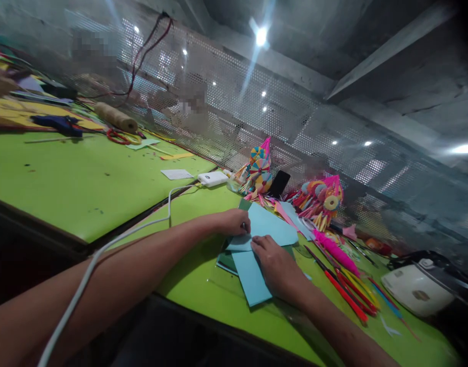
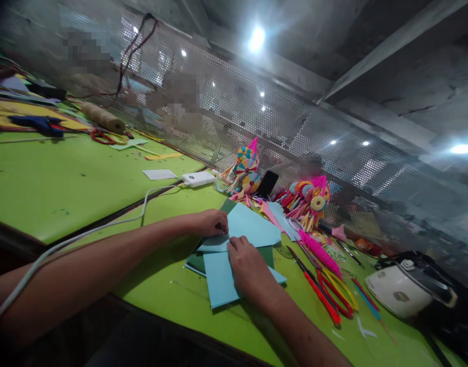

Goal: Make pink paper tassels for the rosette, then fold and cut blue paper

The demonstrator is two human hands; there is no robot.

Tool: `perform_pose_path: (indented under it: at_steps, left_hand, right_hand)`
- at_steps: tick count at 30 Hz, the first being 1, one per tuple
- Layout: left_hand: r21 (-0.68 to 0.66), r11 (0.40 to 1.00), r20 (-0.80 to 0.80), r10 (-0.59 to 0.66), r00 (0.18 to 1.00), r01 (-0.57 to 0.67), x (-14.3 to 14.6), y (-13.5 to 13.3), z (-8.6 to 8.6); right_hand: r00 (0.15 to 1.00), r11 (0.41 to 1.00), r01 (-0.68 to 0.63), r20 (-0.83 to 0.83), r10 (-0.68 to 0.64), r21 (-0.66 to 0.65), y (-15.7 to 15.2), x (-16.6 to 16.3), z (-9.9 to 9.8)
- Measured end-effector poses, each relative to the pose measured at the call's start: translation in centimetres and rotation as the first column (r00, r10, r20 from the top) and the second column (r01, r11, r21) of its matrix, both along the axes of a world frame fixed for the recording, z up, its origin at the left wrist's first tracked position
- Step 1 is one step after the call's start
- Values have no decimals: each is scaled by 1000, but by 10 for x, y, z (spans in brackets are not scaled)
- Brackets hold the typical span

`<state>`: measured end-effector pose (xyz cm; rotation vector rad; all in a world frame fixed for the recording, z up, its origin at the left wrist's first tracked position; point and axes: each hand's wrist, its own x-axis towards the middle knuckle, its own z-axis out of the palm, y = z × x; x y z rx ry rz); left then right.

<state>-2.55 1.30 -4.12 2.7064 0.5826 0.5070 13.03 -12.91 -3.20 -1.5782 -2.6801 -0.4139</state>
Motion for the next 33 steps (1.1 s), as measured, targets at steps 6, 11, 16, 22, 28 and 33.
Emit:
perform_pose_path:
  at_steps: [6, 11, 16, 22, 28, 33]
  left_hand:
    - [-26, 1000, -49, 3, 999, -4, 2, 5, 0]
    - [-1, 1000, -102, 15, 995, -15, 1, 2, 3]
    - [159, 987, -90, 45, 995, -31, 4, -6, -3]
    - [404, 915, -53, 1, 999, 21, 8, -11, -15]
    - [403, 915, -40, 17, 999, 0, 6, -12, -15]
    - [419, 908, -39, 35, 999, -16, 6, -15, -14]
  right_hand:
    - [992, 998, -48, -115, 42, -44, -22, -35, -5]
    - [984, 997, -55, -172, 46, -49, -27, -47, -6]
    - [983, 997, -79, -167, 75, -19, -28, -49, -3]
    - [984, 995, -99, -146, 97, -6, -30, -50, -2]
    - [954, 997, -79, -291, 76, 0, -22, -31, -11]
    - [950, 990, 136, -281, -136, -20, -6, 26, -9]
